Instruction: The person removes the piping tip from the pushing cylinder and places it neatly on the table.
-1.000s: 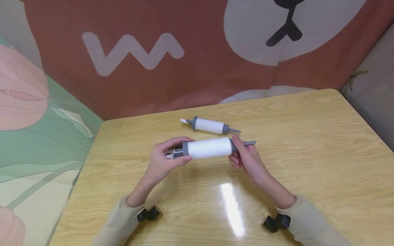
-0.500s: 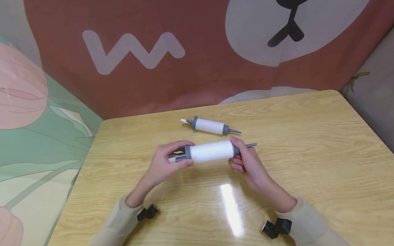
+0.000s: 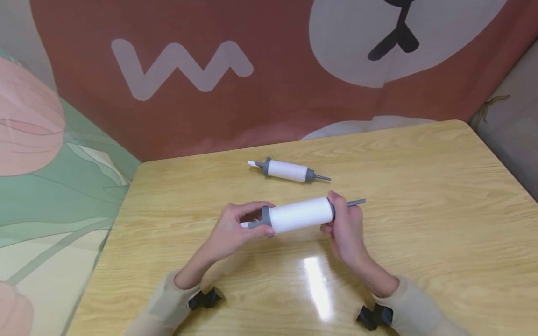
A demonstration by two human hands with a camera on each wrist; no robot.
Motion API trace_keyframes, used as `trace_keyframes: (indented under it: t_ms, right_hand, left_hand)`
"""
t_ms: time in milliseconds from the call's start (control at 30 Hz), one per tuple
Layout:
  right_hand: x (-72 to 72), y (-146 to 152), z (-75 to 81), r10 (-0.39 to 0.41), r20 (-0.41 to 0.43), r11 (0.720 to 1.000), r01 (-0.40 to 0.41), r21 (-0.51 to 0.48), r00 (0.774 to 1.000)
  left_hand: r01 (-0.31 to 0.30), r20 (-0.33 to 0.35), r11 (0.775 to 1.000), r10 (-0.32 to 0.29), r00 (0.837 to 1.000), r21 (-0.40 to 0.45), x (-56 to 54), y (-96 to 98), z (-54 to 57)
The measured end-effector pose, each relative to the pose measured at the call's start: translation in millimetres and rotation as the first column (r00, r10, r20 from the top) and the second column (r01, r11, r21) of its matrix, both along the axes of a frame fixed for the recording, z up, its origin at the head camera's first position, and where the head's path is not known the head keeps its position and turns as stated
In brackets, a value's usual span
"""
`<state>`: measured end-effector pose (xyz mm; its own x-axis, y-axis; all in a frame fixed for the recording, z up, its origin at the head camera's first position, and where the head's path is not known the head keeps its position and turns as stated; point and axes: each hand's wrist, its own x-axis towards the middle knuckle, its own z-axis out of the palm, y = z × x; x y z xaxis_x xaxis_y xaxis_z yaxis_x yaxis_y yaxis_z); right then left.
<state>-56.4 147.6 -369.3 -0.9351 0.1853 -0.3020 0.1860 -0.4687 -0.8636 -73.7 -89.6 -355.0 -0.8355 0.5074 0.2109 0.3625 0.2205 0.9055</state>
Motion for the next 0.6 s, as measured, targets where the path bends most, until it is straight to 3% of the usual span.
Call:
trace_keyframes:
  t_ms: [133, 267, 467, 600]
  right_hand:
    - [3.6, -3, 2.5, -0.105, 0.002, 0.994, 0.105, 0.036, 0.994]
    - [5.7, -7, 4.9, -0.219, -0.02, 0.974, 0.22, 0.047, 0.976]
    - [9.5, -10, 11.4, -0.334, -0.145, 0.942, 0.332, -0.039, 0.931]
    - [6.5, -10, 13.1, -0.377, -0.319, 0.922, 0.386, -0.038, 0.87]
  left_hand:
    - [0.029, 0.095, 0.999, -0.032, 0.995, 0.031, 0.6, -2.0, 4.1]
    - [0.076, 0.214, 0.991, -0.099, 0.972, 0.112, -1.1, -3.7, 5.2]
    - [0.104, 0.355, 0.969, -0.181, 0.917, 0.225, -6.7, -4.0, 2.1]
    - [0.072, 0.456, 0.95, -0.212, 0.865, 0.305, -10.8, 2.5, -5.3]
